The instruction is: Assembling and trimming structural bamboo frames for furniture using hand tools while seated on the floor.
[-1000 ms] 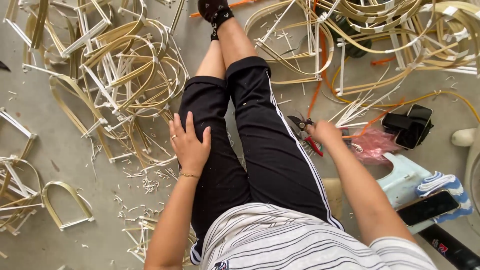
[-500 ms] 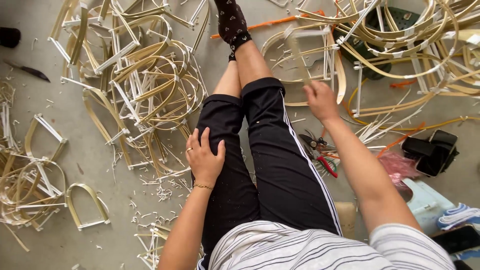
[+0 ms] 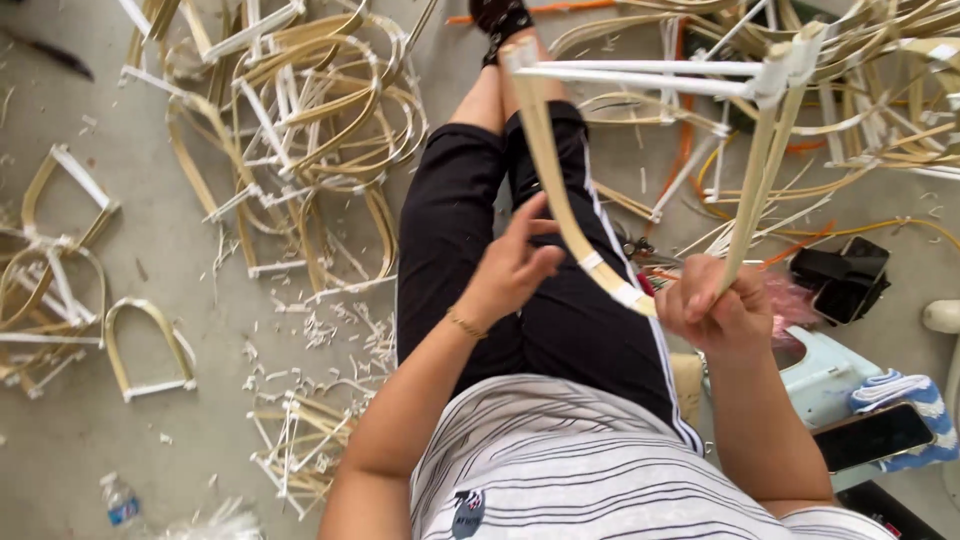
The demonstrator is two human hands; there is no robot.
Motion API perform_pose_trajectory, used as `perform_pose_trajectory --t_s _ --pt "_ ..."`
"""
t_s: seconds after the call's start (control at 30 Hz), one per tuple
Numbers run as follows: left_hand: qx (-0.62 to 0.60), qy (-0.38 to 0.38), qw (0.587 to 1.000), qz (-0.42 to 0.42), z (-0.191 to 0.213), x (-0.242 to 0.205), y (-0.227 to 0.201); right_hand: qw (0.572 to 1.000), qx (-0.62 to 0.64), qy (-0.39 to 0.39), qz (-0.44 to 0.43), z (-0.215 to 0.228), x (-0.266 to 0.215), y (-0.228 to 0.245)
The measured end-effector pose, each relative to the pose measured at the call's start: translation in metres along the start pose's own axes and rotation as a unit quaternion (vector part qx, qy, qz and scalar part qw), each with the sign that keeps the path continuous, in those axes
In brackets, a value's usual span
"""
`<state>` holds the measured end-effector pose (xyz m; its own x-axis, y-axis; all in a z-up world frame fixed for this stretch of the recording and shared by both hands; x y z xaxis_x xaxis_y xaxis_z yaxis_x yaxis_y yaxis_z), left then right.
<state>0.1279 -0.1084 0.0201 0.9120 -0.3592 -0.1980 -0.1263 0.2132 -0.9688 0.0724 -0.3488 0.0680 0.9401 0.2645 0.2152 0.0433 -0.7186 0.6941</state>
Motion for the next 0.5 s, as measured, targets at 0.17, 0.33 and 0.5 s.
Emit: perform_pose_trajectory --t_s 0.17,0.33,0.5 --pt "-0.134 -0.012 0.990 0.050 -0.003 -0.017 -0.002 0.989 -0.009 0.139 -0.047 -0.083 0.016 -0.001" --pt "-0.074 -0.100 0.992 -0.034 0.035 -0.042 -0.029 0.925 -0.321 0.198 -0.053 -0.107 0.018 0.007" --pt "-0.026 -0.113 0.990 -0.083 0.050 -0.055 -0.042 0.909 -0.376 0.178 -0.027 -0.081 0.009 -0.001"
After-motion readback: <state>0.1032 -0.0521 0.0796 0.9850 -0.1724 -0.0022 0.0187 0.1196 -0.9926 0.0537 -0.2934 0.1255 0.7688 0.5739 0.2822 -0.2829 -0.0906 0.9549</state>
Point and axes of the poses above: each hand's wrist, its own x-axis towards the middle knuckle, its own z-axis out of the back of the hand, y = z × x, the point moved 10 cm from there along x, towards the middle knuckle, and after that the axes turned 6 degrees about y, right-handed, at the moved point
